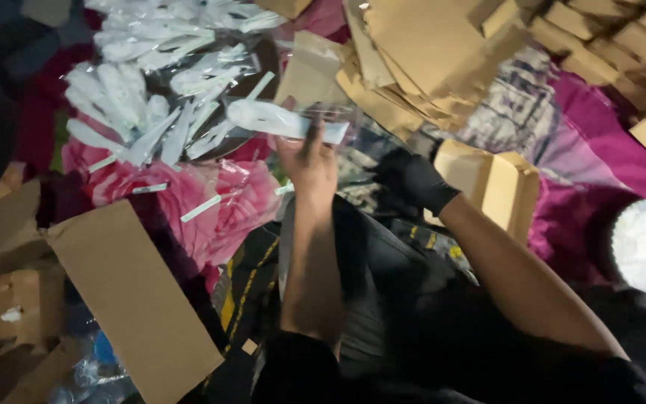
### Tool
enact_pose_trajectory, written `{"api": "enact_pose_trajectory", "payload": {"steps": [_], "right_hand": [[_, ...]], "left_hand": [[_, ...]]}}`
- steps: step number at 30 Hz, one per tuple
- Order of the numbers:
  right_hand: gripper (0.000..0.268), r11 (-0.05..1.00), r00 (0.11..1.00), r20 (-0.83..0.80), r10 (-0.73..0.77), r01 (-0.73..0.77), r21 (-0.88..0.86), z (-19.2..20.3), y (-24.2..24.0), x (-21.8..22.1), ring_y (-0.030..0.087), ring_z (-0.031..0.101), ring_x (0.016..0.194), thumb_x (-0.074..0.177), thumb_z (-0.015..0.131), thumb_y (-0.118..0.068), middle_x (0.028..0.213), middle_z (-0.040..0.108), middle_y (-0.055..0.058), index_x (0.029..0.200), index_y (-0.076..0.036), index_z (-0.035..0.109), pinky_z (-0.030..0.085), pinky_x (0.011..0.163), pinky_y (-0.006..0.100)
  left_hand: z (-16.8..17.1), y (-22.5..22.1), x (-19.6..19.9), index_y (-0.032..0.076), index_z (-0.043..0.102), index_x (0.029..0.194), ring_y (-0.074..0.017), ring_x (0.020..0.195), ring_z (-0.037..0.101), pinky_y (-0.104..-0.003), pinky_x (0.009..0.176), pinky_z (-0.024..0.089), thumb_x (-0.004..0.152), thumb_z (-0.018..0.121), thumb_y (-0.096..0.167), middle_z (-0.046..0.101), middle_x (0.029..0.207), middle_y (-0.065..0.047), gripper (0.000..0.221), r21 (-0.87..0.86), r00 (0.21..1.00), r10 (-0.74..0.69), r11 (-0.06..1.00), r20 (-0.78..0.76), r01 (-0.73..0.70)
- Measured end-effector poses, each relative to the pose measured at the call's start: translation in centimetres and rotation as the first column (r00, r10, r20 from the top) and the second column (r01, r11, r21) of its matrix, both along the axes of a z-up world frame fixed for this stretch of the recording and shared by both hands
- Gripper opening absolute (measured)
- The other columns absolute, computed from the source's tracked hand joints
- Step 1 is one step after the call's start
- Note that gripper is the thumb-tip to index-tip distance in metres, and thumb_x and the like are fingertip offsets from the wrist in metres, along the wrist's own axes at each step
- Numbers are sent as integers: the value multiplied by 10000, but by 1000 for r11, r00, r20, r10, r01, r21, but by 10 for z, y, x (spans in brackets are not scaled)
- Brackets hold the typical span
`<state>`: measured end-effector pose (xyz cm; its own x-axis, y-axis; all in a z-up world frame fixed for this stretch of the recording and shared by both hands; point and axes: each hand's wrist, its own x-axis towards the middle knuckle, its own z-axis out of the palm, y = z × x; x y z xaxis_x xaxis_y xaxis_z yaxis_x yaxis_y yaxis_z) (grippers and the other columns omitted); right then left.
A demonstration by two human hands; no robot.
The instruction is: Packaging plastic utensils into individual sleeves and then into small cardboard boxes.
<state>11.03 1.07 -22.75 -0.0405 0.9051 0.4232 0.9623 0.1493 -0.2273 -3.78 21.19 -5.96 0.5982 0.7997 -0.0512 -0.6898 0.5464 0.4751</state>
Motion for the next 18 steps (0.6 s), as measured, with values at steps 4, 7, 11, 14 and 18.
{"api": "enact_pose_trajectory", "payload": {"steps": [4, 7, 11, 14, 18], "right_hand": [[230, 964, 812, -522, -261, 247, -97, 77, -11, -30, 235, 701, 835, 869, 747, -133, 970, 722, 70, 1097, -112, 764, 596, 652, 401], [270, 916, 171, -919, -354, 262, -304, 41, 5, -36, 263, 726, 912, 873, 754, -101, 1052, 726, 152, 1136, -41, 751, 601, 744, 372], [213, 706, -88, -758, -646, 309, -637, -24, 61, -47, 263, 734, 759, 899, 749, -362, 702, 713, 99, 916, -151, 775, 532, 734, 345], [341, 571, 467, -378, -800, 397, -718, -11, 57, -45, 303, 703, 1091, 951, 649, -563, 1066, 768, 35, 1201, -343, 724, 570, 904, 453], [379, 635, 685, -239, -688, 409, -655, 33, 58, -56, 387, 717, 977, 1008, 505, -418, 1043, 764, 127, 1089, -147, 759, 581, 873, 479]], "left_hand": [[-13, -1, 4, 100, 403, 1517, -318, 1042, 698, -570, 904, 639, 895, 790, -51, 611, 1202, -216, 748, -12, 998, 18, 1000, -54, -19], [-14, -4, 6, 110, 427, 1500, -291, 1052, 692, -543, 923, 642, 882, 837, 3, 594, 1210, -206, 749, 69, 997, 50, 997, -58, -46], [-29, 2, 8, 84, 456, 1474, -268, 1057, 673, -527, 957, 632, 856, 877, 24, 573, 1198, -169, 750, 88, 993, 116, 990, -38, -112], [-17, 2, -2, 74, 438, 1474, -255, 1061, 677, -514, 970, 637, 884, 846, 28, 580, 1194, -166, 719, 103, 992, 115, 989, -56, -109], [-24, 6, 2, 77, 443, 1490, -257, 1087, 671, -523, 986, 630, 880, 857, 31, 565, 1221, -151, 738, 80, 992, 113, 991, -49, -109]]}}
